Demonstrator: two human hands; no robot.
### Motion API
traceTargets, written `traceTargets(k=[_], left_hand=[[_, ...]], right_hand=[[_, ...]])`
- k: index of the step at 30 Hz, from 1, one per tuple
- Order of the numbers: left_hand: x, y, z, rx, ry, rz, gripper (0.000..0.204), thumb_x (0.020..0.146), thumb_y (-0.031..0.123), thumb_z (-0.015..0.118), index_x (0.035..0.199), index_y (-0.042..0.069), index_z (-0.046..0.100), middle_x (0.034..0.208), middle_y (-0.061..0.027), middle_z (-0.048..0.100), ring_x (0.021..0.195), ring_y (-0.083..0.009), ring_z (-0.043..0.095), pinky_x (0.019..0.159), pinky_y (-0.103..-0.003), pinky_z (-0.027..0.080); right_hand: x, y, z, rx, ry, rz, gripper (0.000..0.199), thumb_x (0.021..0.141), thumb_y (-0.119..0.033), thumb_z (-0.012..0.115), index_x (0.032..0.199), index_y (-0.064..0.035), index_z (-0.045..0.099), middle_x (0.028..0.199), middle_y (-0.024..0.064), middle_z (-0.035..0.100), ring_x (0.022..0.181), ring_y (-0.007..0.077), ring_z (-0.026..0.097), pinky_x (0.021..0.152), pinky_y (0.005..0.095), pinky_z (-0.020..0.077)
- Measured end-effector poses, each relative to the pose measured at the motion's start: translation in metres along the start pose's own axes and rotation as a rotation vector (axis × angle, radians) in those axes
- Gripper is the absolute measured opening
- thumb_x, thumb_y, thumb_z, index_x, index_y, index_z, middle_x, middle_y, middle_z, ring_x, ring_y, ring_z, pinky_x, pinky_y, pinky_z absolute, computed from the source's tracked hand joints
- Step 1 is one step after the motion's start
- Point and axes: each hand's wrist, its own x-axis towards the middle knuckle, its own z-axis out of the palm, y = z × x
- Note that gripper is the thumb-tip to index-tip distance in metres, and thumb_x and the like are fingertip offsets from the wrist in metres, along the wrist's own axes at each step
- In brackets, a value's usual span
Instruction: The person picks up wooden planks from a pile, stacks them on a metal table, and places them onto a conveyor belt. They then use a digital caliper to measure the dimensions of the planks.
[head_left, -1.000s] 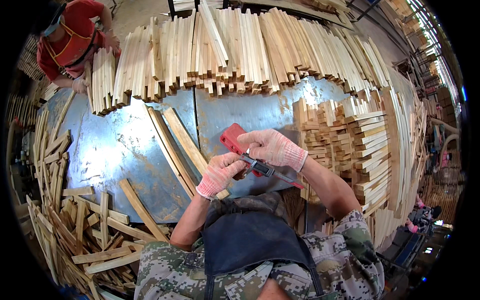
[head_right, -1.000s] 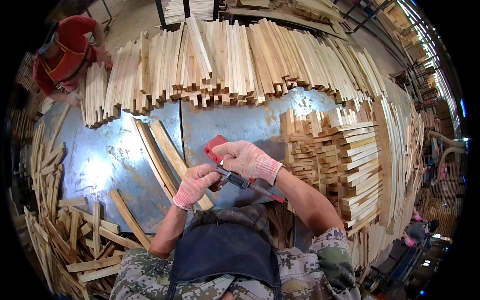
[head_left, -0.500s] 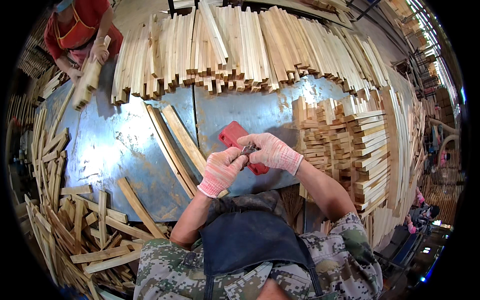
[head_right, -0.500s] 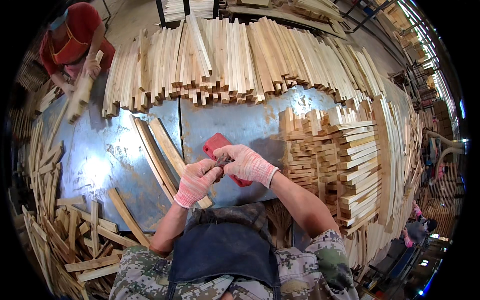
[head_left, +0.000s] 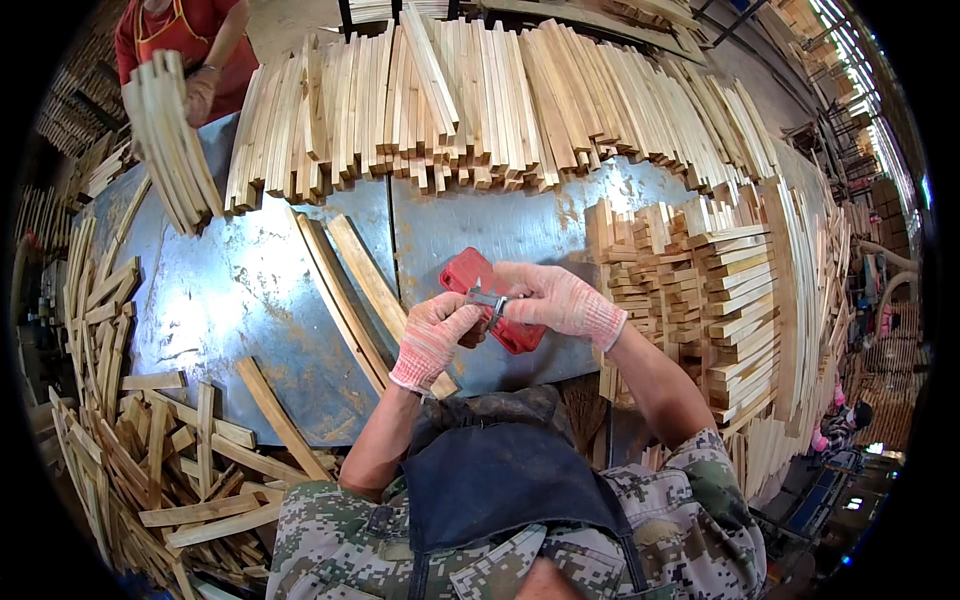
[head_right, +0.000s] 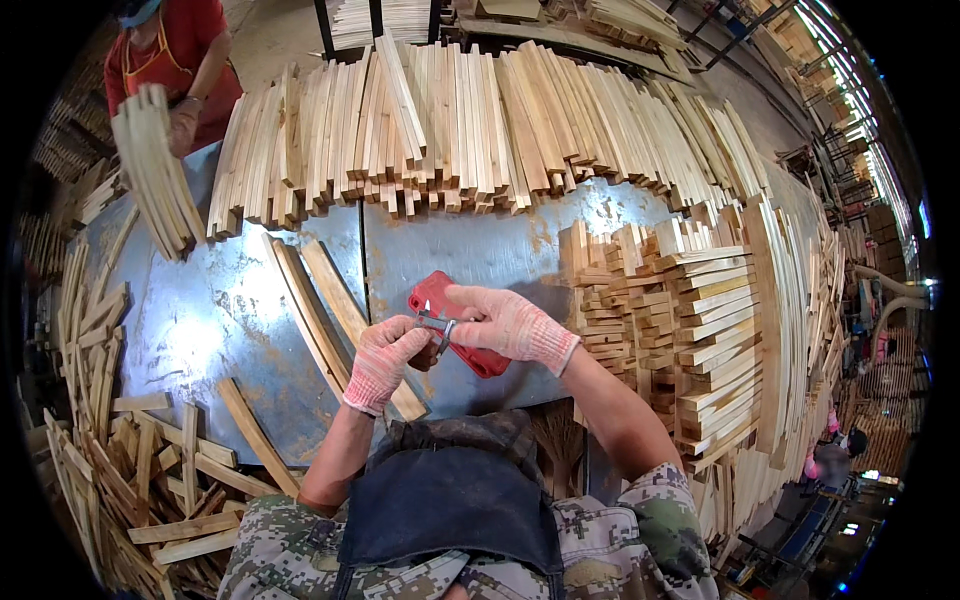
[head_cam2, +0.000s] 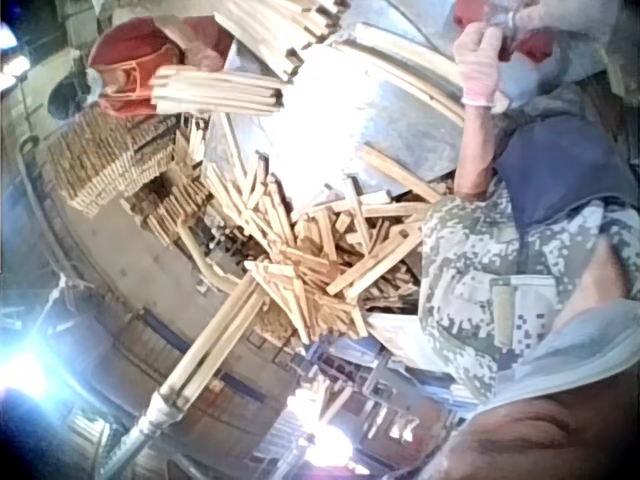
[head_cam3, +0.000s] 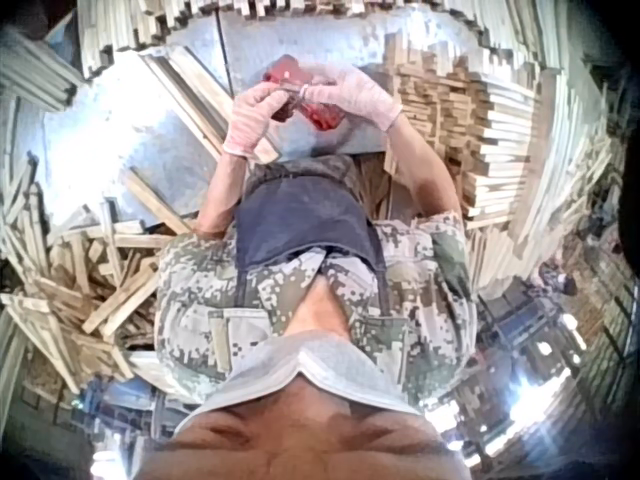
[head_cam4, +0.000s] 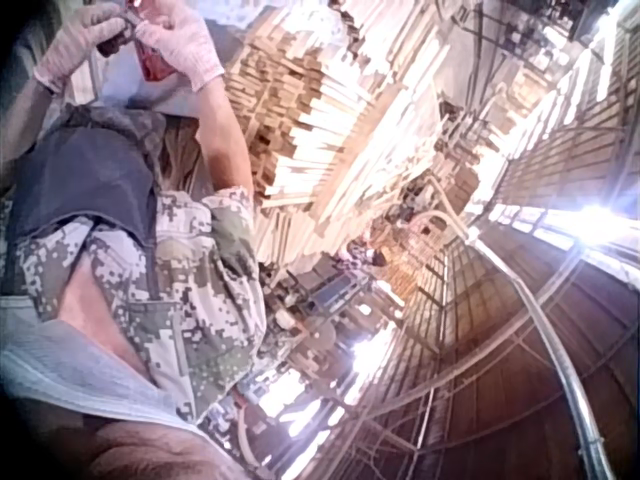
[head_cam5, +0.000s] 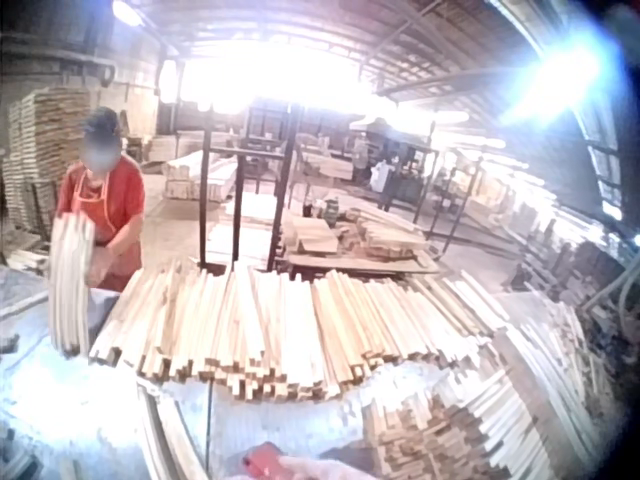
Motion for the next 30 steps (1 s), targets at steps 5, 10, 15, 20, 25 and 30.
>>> traceTargets(k=[5, 10, 15, 20, 25, 30], left_hand=[[-0.008, -0.016, -0.019, 0.036, 0.007, 0.05, 0.026, 0.103, 0.028, 0.071, 0.096, 0.003, 0.073, 0.087, -0.0057, 0.07, 0.078, -0.0153, 0.068, 0.074, -0.032, 0.056], [0.008, -0.024, -0.018, -0.552, -0.245, -0.259, 0.034, 0.104, 0.039, 0.071, 0.11, 0.005, 0.074, 0.087, -0.0011, 0.071, 0.072, -0.0121, 0.065, 0.063, -0.03, 0.053], [0.005, -0.05, -0.029, -0.857, -0.24, -0.271, 0.033, 0.1, 0.038, 0.079, 0.113, 0.008, 0.074, 0.096, -0.0015, 0.078, 0.076, -0.0101, 0.072, 0.059, -0.024, 0.055], [-0.017, -0.037, -0.021, -0.824, -0.212, -0.139, 0.022, 0.102, 0.032, 0.076, 0.103, 0.01, 0.072, 0.084, 0.0014, 0.074, 0.066, -0.0095, 0.068, 0.053, -0.025, 0.05], [-0.019, -0.064, -0.023, -0.81, -0.065, -0.168, 0.03, 0.107, 0.037, 0.067, 0.099, 0.009, 0.069, 0.077, 0.0018, 0.068, 0.06, -0.0133, 0.063, 0.053, -0.028, 0.05], [-0.014, -0.012, -0.009, -0.747, -0.396, -0.222, 0.036, 0.103, 0.044, 0.072, 0.108, 0.009, 0.065, 0.079, 0.0042, 0.05, 0.066, -0.0088, 0.048, 0.055, -0.024, 0.037]], right_hand=[[-0.024, -0.037, 0.015, -0.6, 0.028, -0.191, 0.066, 0.092, -0.03, 0.075, 0.152, -0.011, 0.056, 0.112, 0.0237, 0.073, 0.101, 0.0406, 0.072, 0.089, 0.0468, 0.0571], [-0.032, -0.004, 0.017, -0.634, 0.229, -0.317, 0.063, 0.084, -0.031, 0.085, 0.14, -0.0073, 0.067, 0.098, 0.017, 0.076, 0.085, 0.033, 0.075, 0.078, 0.0413, 0.06], [-0.011, -0.005, 0.023, -0.599, 0.195, -0.361, 0.066, 0.08, -0.023, 0.087, 0.138, 0.0035, 0.067, 0.097, 0.0173, 0.076, 0.081, 0.0271, 0.075, 0.076, 0.0368, 0.0603], [0.008, 0.014, 0.021, -0.464, 0.282, -0.51, 0.063, 0.086, -0.022, 0.078, 0.139, 0.0098, 0.063, 0.086, 0.0055, 0.067, 0.075, 0.014, 0.06, 0.07, 0.0304, 0.0525], [0.002, -0.019, 0.003, -0.343, 0.275, -0.428, 0.058, 0.086, -0.016, 0.075, 0.138, 0.0081, 0.064, 0.088, 0.0003, 0.059, 0.078, 0.0107, 0.053, 0.073, 0.0284, 0.0491], [-0.006, -0.043, 0.024, -0.436, 0.082, -0.322, 0.056, 0.086, -0.016, 0.078, 0.138, 0.0007, 0.067, 0.095, 0.0083, 0.075, 0.084, 0.0108, 0.067, 0.08, 0.0299, 0.0564]])
